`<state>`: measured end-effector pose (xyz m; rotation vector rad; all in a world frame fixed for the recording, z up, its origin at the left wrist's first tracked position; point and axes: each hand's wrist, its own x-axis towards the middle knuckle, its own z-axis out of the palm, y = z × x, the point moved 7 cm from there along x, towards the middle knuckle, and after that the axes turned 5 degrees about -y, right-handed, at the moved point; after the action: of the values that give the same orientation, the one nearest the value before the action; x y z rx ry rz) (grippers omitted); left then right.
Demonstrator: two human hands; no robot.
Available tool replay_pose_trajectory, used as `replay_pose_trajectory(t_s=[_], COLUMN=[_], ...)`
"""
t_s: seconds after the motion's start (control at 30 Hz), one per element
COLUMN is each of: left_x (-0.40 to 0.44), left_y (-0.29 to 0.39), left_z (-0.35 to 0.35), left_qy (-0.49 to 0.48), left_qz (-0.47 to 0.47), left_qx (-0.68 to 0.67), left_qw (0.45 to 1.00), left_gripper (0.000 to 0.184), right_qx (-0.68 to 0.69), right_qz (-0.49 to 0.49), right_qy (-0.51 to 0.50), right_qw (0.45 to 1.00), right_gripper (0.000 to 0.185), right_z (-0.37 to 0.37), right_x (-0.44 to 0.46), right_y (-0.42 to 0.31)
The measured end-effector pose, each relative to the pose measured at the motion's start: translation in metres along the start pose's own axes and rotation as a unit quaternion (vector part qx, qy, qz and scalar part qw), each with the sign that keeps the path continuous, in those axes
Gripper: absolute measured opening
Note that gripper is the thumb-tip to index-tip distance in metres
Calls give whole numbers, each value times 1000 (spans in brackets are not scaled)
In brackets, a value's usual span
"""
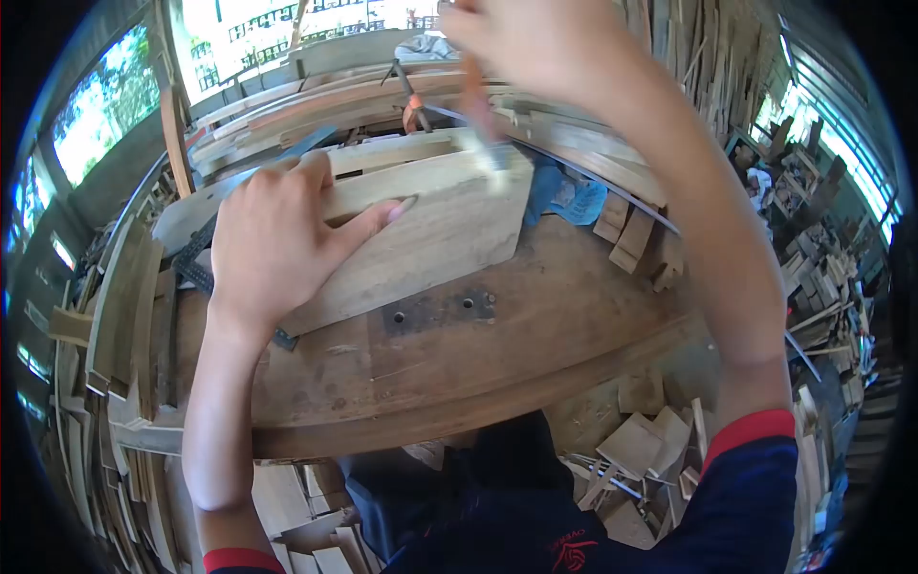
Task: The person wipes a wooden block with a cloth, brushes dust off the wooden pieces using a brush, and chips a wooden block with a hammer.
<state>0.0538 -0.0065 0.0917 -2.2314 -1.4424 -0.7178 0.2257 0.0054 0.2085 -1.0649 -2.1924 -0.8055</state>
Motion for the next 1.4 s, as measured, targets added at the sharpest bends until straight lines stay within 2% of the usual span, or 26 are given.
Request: replay_pose_trajectory(t_s=[0.1,0.17,0.2,0.23,0.27,0.33,0.4,0.5,0.57,0.6,0.67,0.7,0.73,0.83,0.87,0.9,0.93,1.0,1.1,1.13,1.2,1.3,1.33,1.4], left_x=[-3,0,0,-1,-2,0,1,2,0,1,4,3,6,12,12,11,14,21,32,35,55,73,74,72], left_y=[-4,-1,0,1,0,-2,14,13,-13,-13,-9,-10,-8,-19,-23,-23,-24,-23,17,27,51,62,57,38], left_z=[1,2,2,1,1,2,-13,-31,-18,-20,-27,-30,-33,-44,-49,-57,-57,-49,-17,-10,-7,4,4,-9], left_qy=[6,-2,-8,-15,-27,-49,114,193,117,119,115,111,88,1,-33,-65,-87,-95,-61,22,65,24,-27,-89], left_qz=[-5,-4,-8,-11,-21,-37,133,151,-40,-59,-64,-69,-54,-34,-57,-84,-47,29,142,213,298,194,171,116], left_qx=[9,16,19,23,14,-9,33,-11,-171,-219,-232,-240,-191,5,43,49,38,18,-10,-18,-93,-195,-250,-185], left_qw=[1000,1000,1000,1000,999,998,984,969,977,967,964,962,976,999,997,993,994,995,988,977,948,961,953,972], left_gripper=[62,62,62,61,63,65,61,56,57,56,54,53,46,34,27,22,21,22,25,24,25,26,25,25], right_qx=[-72,-71,-17,-64,-56,15,37,39,45,122,272,242,212,453,337,311,282,183,254,284,343,416,392,396], right_qz=[15,-11,-67,-91,-106,-130,-131,-114,-109,-77,3,-20,-35,-29,-58,-54,-53,-48,-29,-21,0,-36,-24,-15], right_qy=[-57,-86,-72,-11,-4,28,57,90,99,63,9,41,77,-58,-142,-186,-231,-107,-332,-284,-181,-79,-77,-68], right_qw=[996,994,995,994,993,991,989,989,988,988,962,969,974,889,929,931,930,976,908,916,922,905,916,915], right_gripper=[28,28,29,17,12,12,14,16,18,21,29,28,27,47,58,59,62,66,78,78,78,76,73,72], right_z=[26,48,46,52,47,36,29,19,16,16,17,27,37,64,74,75,75,104,105,107,123,117,117,115], right_x=[-9,-11,-10,0,8,28,40,47,51,50,46,48,46,21,14,-4,-25,-63,-87,-90,-100,-106,-109,-114], right_y=[17,-4,-21,-38,-56,-81,-87,-76,-75,-66,-48,-52,-51,-38,-35,-29,-25,-4,13,17,22,22,23,22])
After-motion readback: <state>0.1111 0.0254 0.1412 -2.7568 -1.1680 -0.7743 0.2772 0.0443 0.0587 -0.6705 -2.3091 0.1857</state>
